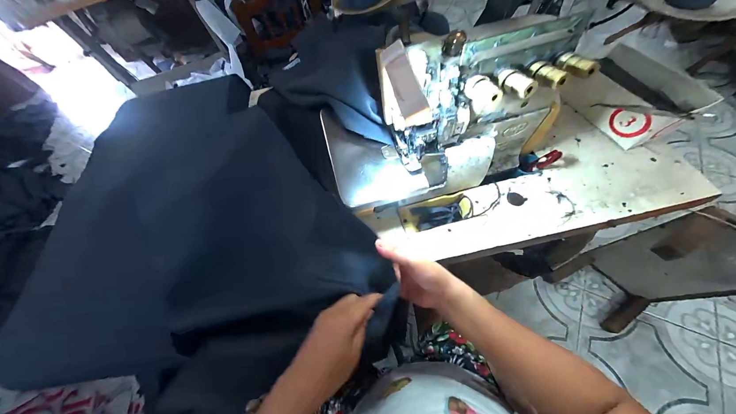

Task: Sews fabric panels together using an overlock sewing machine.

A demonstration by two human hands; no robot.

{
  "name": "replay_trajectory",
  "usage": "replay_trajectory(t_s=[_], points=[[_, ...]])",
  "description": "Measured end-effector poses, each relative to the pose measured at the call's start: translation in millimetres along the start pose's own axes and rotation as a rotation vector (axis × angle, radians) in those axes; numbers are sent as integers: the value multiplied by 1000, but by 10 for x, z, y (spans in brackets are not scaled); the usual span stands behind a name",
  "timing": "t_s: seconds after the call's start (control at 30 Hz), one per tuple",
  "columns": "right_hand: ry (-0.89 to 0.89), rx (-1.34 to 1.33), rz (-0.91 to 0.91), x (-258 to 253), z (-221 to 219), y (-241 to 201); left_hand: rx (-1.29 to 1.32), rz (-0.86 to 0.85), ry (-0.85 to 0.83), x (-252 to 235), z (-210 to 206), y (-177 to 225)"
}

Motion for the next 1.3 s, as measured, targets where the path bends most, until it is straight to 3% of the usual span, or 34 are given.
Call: replay_trajectory(t_s=[0.07,0.2,0.37,0.57,0.73,0.87,1.0,1.07,1.13,1.2,1.3], points=[[216,-24,-35,24,116,-24,59,-66,-124,122,-167,85],[346,20,-60,107,189,45,84,-177,-360,126,-271,134],[215,168,143,226,224,151,-179,-271,-2,-492,160,75],[112,249,192,364,180,135,59,-313,36,-940,307,-29],[-9,212,167,345,171,46,203,-372,35,-909,253,16],[108,358,261,282,158,6,202,-433,39,-912,147,36],[64,720,480,532,55,-30,93,-476,-207,-929,15,-110],[62,666,512,746,97,-56,17,-497,-323,-889,-2,-187],[181,508,474,969,219,-93,-164,-537,-285,-846,96,-334],[317,327,456,1174,333,-164,-291,-455,-247,-793,315,-553],[529,194,481,1369,478,-328,-366,-194,-210,-671,761,-854]])
Point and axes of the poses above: each hand's wrist, its own x-axis away from the middle knuckle, its own z-axis out of the back of the hand, y = z × x, the point moved 6 cm from there along -x, towards the middle knuckle, and after that the axes turned 4 degrees about -x, right-handed, at the moved point
